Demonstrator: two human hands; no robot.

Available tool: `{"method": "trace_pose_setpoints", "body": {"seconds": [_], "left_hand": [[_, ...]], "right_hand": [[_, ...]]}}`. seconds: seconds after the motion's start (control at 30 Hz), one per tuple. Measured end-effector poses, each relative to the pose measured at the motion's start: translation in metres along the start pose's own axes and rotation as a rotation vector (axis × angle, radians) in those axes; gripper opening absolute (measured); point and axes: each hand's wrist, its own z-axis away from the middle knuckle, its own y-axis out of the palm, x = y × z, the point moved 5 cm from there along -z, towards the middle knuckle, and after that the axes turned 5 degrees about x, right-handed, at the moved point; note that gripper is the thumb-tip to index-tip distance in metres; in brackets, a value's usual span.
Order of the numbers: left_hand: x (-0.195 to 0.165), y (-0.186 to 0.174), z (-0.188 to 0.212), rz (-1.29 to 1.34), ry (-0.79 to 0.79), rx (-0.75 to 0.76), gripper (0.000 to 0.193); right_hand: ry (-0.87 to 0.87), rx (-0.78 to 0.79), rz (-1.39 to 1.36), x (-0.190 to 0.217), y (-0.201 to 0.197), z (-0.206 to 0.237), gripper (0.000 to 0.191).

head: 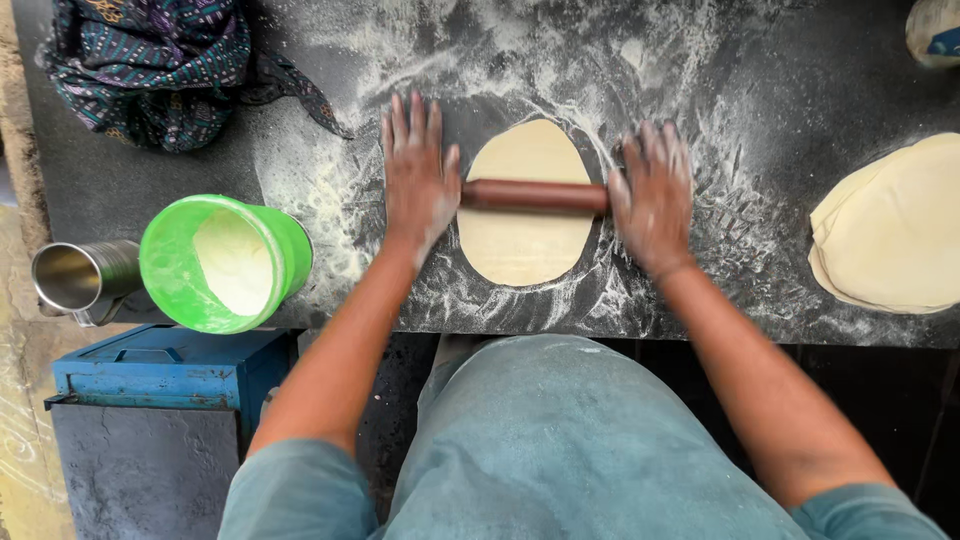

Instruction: The person places a ball of dough on a floured black stone counter and flattens it by hand, then rolls it out with a wooden rolling pin, turning and repositioning the dough between passes. Finished flat discs are stacked on the right side of the counter, and the person dips dough in a green bowl of flour and wipes the surface with a cloth between pieces.

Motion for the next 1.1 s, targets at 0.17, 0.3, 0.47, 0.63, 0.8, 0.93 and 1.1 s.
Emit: {"method": "trace_pose_setpoints", "body": {"seconds": [0.17,0.3,0.47,0.63,0.8,0.93,1.1], "left_hand": [[-0.011,0.011,0.135,0.110,0.136,-0.059,0.050],[-0.013,0.019,0.097,0.321,0.029,-0.059,0.054],[-0.062,0.029,-0.019,0.201,0.134,-0.049,0.045],[-0.092,0.040,-0.069,0.119,0.166,0.107,0.033],[-0.094,0.041,-0.084,0.123,0.132,0.233,0.019],[-0.096,0.032,-0.077,0.183,0.121,0.235,0.020],[-0.096,0.020,-0.032,0.243,0.202,0.208,0.022]], "right_hand": [[-0.184,-0.050,0.131,0.004,0.036,0.141,0.048],[0.037,-0.056,0.120,-0.047,0.042,0.137,0.032],[0.193,-0.293,0.151,-0.089,0.009,0.104,0.040],[0.199,-0.355,0.172,-0.106,-0.001,0.088,0.044],[0.211,-0.333,0.142,-0.111,0.003,0.089,0.045],[0.214,-0.315,0.105,-0.112,0.003,0.091,0.045],[0.155,-0.358,0.103,-0.113,0.003,0.096,0.044]]}}
